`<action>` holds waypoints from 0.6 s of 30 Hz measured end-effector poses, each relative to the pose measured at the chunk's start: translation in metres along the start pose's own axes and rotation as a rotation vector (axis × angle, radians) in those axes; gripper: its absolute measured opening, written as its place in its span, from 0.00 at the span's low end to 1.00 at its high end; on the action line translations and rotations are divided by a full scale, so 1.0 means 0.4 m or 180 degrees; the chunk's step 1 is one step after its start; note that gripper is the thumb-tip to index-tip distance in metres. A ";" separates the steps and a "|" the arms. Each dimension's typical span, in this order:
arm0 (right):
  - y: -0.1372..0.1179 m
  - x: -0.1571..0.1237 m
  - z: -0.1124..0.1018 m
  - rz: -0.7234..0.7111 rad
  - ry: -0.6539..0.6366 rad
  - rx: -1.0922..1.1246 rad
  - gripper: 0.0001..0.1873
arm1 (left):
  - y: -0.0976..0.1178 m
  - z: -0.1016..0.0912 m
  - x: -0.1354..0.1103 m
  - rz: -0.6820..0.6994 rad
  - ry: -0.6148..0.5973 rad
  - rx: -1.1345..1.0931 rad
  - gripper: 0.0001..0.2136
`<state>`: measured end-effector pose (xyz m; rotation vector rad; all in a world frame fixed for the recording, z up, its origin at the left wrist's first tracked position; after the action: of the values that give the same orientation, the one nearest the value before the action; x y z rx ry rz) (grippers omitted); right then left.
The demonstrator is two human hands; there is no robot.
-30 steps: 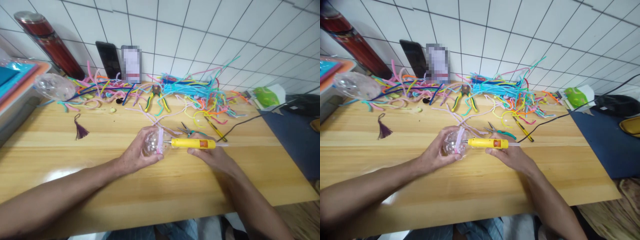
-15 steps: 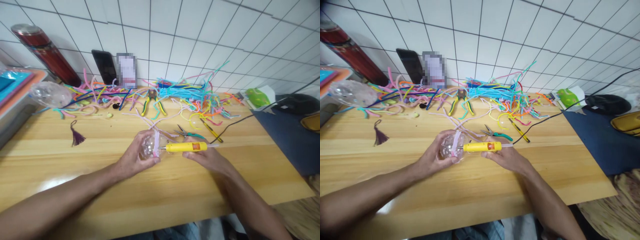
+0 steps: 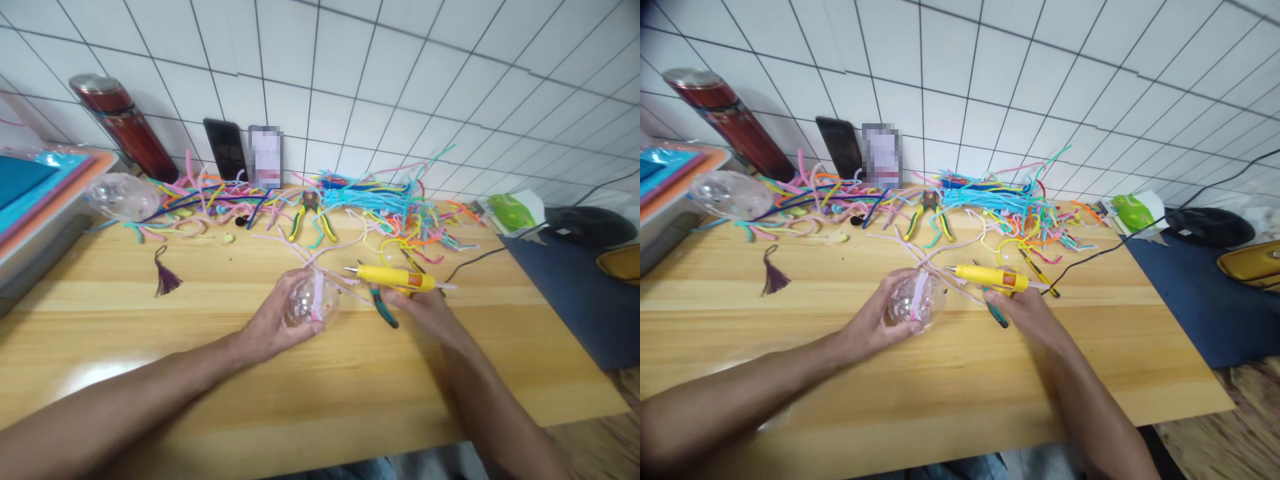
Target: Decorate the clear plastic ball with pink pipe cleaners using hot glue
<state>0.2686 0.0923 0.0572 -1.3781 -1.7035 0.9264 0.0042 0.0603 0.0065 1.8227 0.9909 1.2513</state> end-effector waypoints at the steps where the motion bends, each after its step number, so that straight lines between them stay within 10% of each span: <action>1: 0.005 0.008 -0.019 -0.0001 0.0146 -0.0024 0.14 | 0.001 0.000 0.000 -0.0001 -0.0013 0.0024 0.40; 14: 0.213 -0.026 -0.496 0.0864 0.2395 -0.1277 0.25 | -0.018 -0.003 -0.008 -0.0218 0.0002 0.0179 0.37; 18: 0.282 -0.065 -0.581 0.0784 0.2495 -0.1684 0.23 | -0.023 -0.006 -0.012 -0.0246 0.0014 0.0198 0.36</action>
<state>0.5279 0.1036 0.0622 -1.9838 -1.2021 -0.0205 -0.0010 0.0606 -0.0029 1.8117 1.1033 1.1903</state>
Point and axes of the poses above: each hand's wrist, its own x-axis towards the middle knuckle, its own z-axis out of the palm, y = z × x, the point moved 8 cm from there along x, towards the middle knuckle, and after that the axes turned 9 degrees about y, right-handed, at the moved point
